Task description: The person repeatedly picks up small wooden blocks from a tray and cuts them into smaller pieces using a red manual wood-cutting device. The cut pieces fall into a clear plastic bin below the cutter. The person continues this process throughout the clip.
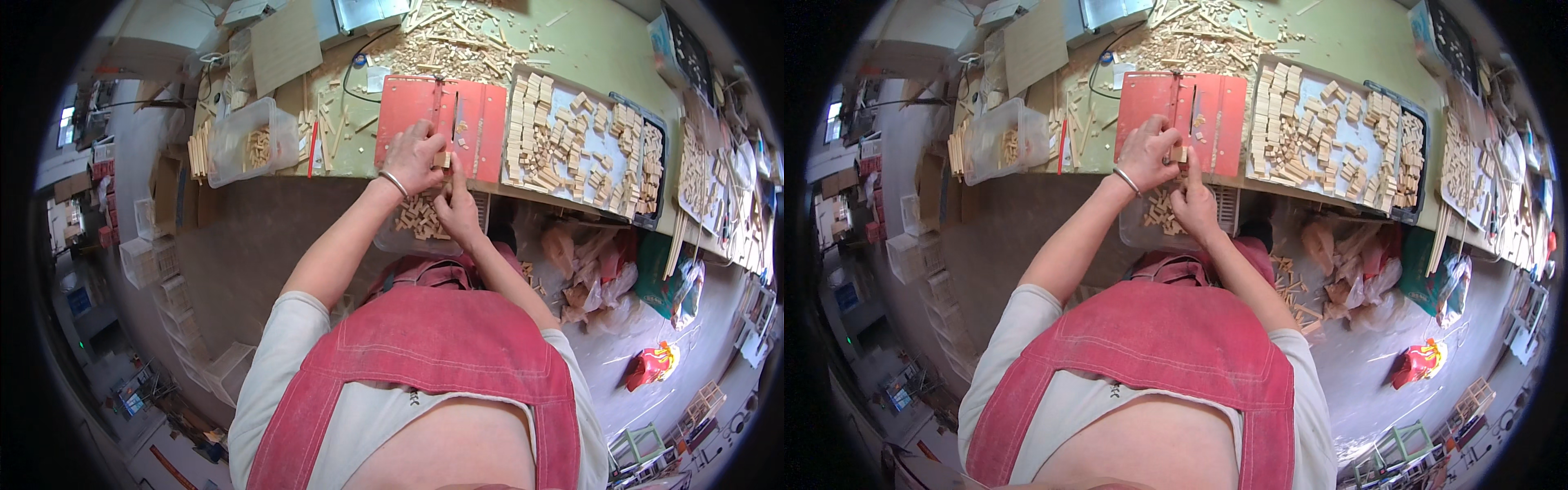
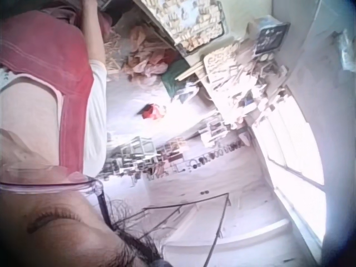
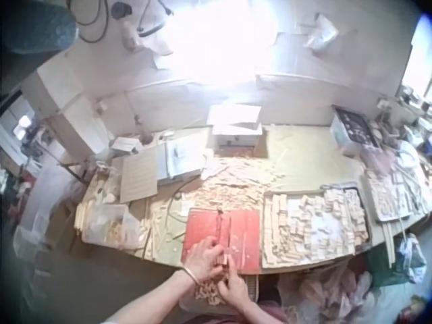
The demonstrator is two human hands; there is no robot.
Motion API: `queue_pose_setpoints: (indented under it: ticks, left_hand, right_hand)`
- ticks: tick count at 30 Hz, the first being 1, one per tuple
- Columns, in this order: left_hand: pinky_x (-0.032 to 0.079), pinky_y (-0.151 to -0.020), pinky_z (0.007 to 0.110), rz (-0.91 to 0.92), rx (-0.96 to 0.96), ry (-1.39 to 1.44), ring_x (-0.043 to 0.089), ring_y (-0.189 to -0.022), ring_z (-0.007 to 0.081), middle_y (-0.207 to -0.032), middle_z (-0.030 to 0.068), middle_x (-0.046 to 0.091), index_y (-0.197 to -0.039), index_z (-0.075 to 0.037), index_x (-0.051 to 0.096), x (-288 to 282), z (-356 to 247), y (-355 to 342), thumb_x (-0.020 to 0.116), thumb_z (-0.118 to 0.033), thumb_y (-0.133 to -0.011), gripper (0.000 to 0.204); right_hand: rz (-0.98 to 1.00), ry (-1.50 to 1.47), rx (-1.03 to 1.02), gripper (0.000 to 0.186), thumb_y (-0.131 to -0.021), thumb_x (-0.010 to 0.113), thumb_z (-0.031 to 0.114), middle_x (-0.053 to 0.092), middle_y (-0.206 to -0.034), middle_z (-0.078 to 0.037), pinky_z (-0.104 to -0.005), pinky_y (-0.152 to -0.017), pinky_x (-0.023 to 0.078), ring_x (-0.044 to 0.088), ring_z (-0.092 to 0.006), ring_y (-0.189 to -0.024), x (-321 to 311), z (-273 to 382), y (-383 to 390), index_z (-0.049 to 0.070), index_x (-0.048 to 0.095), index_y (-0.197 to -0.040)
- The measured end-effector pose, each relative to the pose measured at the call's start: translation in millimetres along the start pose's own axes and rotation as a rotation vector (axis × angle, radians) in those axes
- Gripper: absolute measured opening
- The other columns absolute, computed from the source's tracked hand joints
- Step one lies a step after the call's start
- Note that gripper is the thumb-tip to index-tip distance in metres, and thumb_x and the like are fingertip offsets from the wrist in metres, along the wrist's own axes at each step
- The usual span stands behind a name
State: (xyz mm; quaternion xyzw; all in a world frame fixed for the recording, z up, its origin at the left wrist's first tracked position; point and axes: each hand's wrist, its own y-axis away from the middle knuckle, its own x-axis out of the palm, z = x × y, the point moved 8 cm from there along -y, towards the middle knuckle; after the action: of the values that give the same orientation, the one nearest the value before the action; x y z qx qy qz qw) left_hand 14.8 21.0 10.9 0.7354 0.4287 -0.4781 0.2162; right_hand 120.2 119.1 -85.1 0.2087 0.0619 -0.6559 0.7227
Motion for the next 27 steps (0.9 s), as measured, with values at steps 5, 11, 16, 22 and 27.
queue_pose_setpoints:
  ticks: [5,11,16,22,27]
  left_hand:
    - [0.054,-0.083,0.05,-0.028,-0.031,0.003,0.065,-0.105,0.0361,-0.113,0.0122,0.06,-0.096,-0.011,0.067,2.2,-0.8,1.5,0.084,-0.017,-0.07,0.032]
    - [0.055,-0.082,0.05,-0.016,-0.09,0.035,0.066,-0.1,0.0364,-0.106,0.0121,0.06,-0.093,-0.009,0.066,4.2,5.9,-4.9,0.083,-0.015,-0.07,0.03]
    - [0.056,-0.081,0.051,-0.022,-0.12,-0.002,0.067,-0.097,0.036,-0.102,0.0114,0.06,-0.093,-0.01,0.067,4.1,12.4,-21.2,0.083,-0.014,-0.069,0.03]
    - [0.057,-0.081,0.05,-0.009,-0.125,-0.043,0.067,-0.096,0.0359,-0.098,0.0115,0.061,-0.093,-0.01,0.069,2.7,15.4,-41.3,0.083,-0.015,-0.068,0.029]
    - [0.057,-0.081,0.05,0.001,-0.143,-0.042,0.067,-0.095,0.036,-0.098,0.0114,0.061,-0.093,-0.01,0.069,2.1,20.4,-50.3,0.084,-0.015,-0.068,0.029]
  right_hand:
    - [0.051,-0.173,-0.002,0.107,-0.096,0.067,0.008,0.065,-0.078,-0.013,-0.0423,-0.071,0.055,0.066,-0.0281,-0.07,12.9,2.2,7.0,0.014,-0.006,-0.175]
    - [-0.046,-0.053,0.047,0.099,-0.097,0.071,0.016,0.065,-0.077,-0.011,-0.043,-0.068,0.054,0.066,-0.0283,-0.068,-28.8,4.5,20.2,0.012,0.009,-0.174]
    - [-0.132,0.027,0.081,0.092,-0.097,0.072,0.017,0.064,-0.076,-0.011,-0.0421,-0.065,0.054,0.066,-0.0285,-0.065,-67.6,-2.4,55.3,0.004,0.018,-0.171]
    - [-0.259,-0.065,0.128,0.087,-0.097,0.071,0.009,0.06,-0.076,-0.007,-0.034,-0.064,0.051,0.058,-0.0183,-0.065,-82.5,-29.9,94.6,0.004,0.024,-0.17]
    - [-0.321,-0.145,0.163,0.085,-0.098,0.07,0.007,0.058,-0.076,-0.004,-0.03,-0.065,0.047,0.053,-0.013,-0.067,-87.6,-44.4,115.0,0.004,0.025,-0.17]
